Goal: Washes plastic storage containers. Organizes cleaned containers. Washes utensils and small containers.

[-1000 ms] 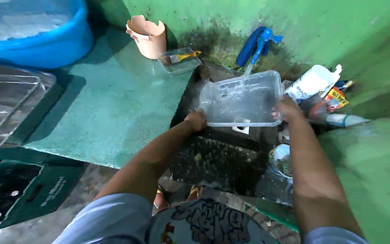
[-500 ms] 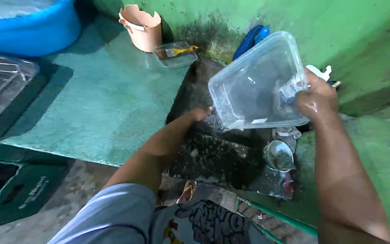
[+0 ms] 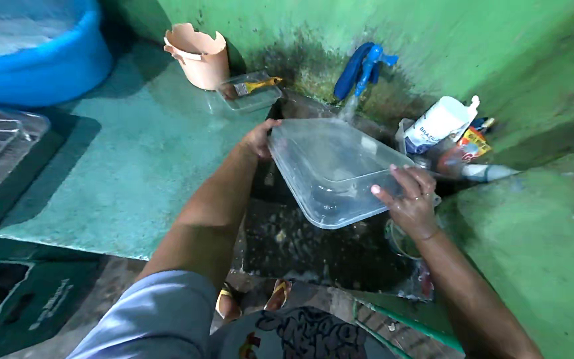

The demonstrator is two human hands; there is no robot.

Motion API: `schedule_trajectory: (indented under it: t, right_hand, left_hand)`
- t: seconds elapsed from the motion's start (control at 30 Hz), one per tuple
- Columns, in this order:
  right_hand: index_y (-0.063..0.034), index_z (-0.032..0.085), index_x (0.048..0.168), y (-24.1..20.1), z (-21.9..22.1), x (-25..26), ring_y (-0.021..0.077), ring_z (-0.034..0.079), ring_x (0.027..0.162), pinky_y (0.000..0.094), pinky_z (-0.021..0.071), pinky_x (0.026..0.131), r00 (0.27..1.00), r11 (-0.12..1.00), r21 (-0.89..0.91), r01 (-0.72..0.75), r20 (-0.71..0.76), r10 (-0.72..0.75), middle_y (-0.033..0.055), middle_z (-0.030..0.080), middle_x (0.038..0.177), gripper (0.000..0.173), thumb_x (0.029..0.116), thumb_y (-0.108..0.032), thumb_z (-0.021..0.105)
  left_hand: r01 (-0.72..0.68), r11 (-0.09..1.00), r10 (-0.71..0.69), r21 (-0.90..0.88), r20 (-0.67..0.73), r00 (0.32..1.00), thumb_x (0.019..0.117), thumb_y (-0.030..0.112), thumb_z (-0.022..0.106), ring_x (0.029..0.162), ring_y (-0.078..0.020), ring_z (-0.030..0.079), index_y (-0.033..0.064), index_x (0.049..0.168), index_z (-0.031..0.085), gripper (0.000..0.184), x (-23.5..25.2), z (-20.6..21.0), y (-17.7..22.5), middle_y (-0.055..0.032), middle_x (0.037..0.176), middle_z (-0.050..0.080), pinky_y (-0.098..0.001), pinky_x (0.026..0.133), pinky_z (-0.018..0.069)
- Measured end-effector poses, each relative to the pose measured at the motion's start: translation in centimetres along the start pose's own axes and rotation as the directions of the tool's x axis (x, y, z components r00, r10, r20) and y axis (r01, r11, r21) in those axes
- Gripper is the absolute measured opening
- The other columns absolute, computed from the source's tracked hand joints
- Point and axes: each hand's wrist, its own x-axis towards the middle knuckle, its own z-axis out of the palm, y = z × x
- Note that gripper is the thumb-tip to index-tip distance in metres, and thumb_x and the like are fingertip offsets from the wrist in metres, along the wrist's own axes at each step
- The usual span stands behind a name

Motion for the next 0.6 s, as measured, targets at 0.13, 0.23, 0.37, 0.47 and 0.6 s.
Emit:
schedule_trajectory:
  t: [0.13,0.23,0.37,0.47,0.6]
  right_hand:
    - [-0.0123,0.044,0.156,0.4,1.3,-0.2,0.0482,0.040,0.143,0.0639,0.0415,0.109,0.654,0.680,-0.050,-0.732,0.228,0.721,0.0283,0.035,0.159,0.075,0.0890,-0.022,0.076]
    - [-0.0135,0.041,0.152,0.2,3.8,1.0,0.0177,0.068,0.102,0.0390,0.0612,0.082,0.035,-0.158,0.408,-0.899,0.427,0.904,0.0099,0.061,0.132,0.062,0.0962,-0.001,0.066]
    - [-0.0095,0.046,0.138,-0.4,6.4,2.1,0.0215,0.069,0.083,0.0389,0.0596,0.072,-0.225,-0.657,0.641,-0.397,0.625,0.747,0.0109,0.065,0.112,0.038,0.1124,-0.035,0.035]
    - [-0.0138,0.033,0.156,-0.9,8.3,2.6,0.0302,0.054,0.130,0.0490,0.0510,0.100,-0.221,-0.709,0.524,-0.471,0.709,0.670,0.0130,0.043,0.155,0.063,0.1078,-0.053,0.040]
    - [-0.0180,0.031,0.159,0.0,12.2,2.5,0.0380,0.046,0.139,0.0579,0.0483,0.102,-0.233,-0.710,0.399,-0.580,0.753,0.615,0.0163,0.037,0.161,0.075,0.0992,-0.049,0.063]
  left_hand:
    - [-0.092,0.985,0.067,-0.148,-0.164,0.984,0.1032,0.041,0.043,0.082,-0.0168,0.069,0.0136,0.119,0.059,0.035,0.2,0.5,-0.8,-0.0056,0.096,0.070,-0.0371,0.071,0.0597]
    - [-0.261,0.941,0.230,-0.214,-0.159,0.960,0.1044,0.036,0.040,0.094,-0.0184,0.070,0.0116,0.125,0.056,0.036,0.3,0.9,-1.4,-0.0069,0.106,0.070,-0.0403,0.083,0.0594]
    - [-0.381,0.908,0.346,-0.175,-0.200,0.917,0.1049,0.030,0.041,0.095,-0.0166,0.068,0.0108,0.125,0.055,0.031,0.6,1.2,-0.9,-0.0060,0.107,0.069,-0.0379,0.084,0.0587]
    - [-0.438,0.897,0.414,-0.065,-0.227,0.882,0.1033,0.028,0.050,0.096,-0.0190,0.069,0.0105,0.132,0.052,0.034,1.2,0.2,-0.4,-0.0082,0.110,0.068,-0.0405,0.083,0.0590]
    - [-0.452,0.889,0.452,0.075,-0.299,0.840,0.0957,0.025,0.065,0.097,-0.0212,0.067,0.0104,0.151,0.030,0.067,0.2,0.7,1.1,-0.0129,0.119,0.063,-0.0392,0.080,0.0593]
